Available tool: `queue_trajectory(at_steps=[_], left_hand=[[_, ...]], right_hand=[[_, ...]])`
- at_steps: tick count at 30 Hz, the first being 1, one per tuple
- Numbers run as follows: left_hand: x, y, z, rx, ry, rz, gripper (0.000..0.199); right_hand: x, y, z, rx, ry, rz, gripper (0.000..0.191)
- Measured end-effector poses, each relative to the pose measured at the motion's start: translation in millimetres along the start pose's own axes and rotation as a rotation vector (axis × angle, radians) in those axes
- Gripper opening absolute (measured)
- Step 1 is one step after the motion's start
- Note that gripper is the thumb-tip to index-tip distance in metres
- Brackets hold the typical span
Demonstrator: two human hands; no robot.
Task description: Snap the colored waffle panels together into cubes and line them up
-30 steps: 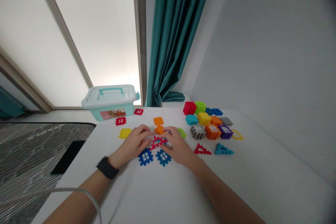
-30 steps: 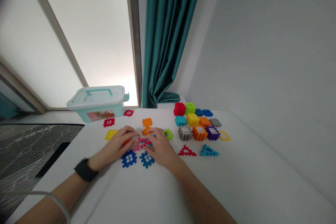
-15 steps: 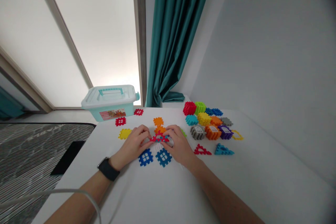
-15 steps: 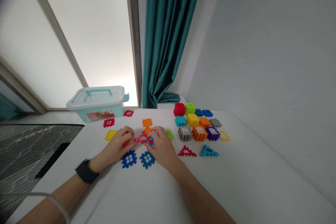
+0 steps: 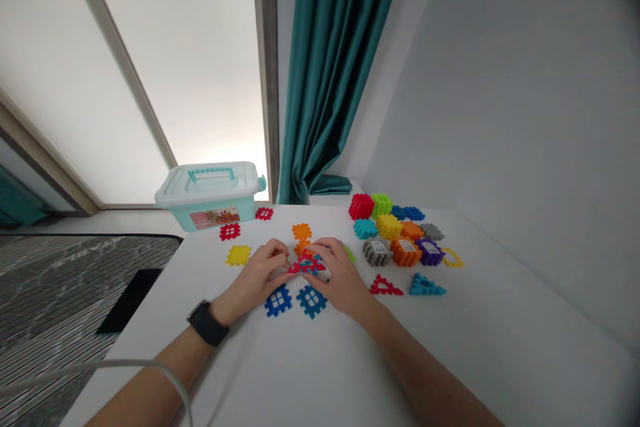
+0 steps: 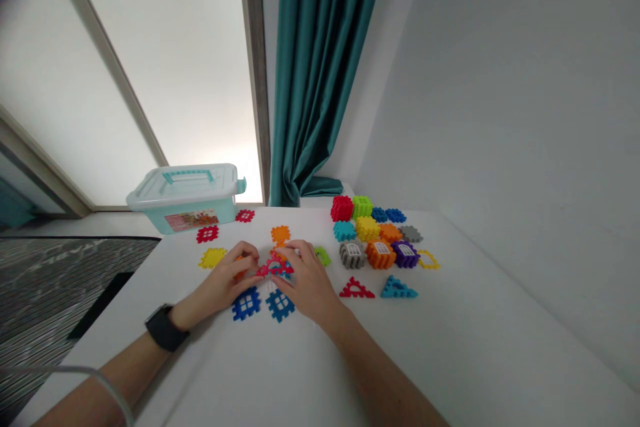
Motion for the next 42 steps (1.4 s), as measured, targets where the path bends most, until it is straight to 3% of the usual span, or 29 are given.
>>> queue_trajectory(at_steps=[19, 27, 31, 35, 42], left_hand=[[-11.5, 1.2, 1.9, 0.013, 0.068, 0.038, 0.015], [-29.8, 4.8, 13.6, 0.007, 0.131, 0.143, 0.021], [-39.9, 12.8, 18.8, 0.013, 0.136, 0.164, 0.023], [-54.7, 23.3, 31.9, 0.028, 0.123, 0.207, 0.021], [-81.9, 46.3, 74.5, 0.074, 0.055, 0.286, 0.018]], right_hand=[[10.5, -0.7, -12.4, 0.035, -0.088, 0.001, 0.037], [6.0, -30.4, -30.0, -0.056, -0.153, 0.039, 0.039], [-0.8, -52.8, -51.0, -0.147, -0.187, 0.027, 0.026], [-10.1, -77.0, -69.8, -0.185, -0.192, 0.030, 0.020], [-26.5, -110.6, -101.1, -0.265, -0.247, 0.088, 0.020]])
Point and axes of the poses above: each hand's wrist, its own y-axis towards the middle knuckle, its own z-axis out of the palm, x = y × z, the point moved 6 cm from there along y, towards the middle knuckle, and after that the axes turned 8 degrees about y, right-handed, at the moved point
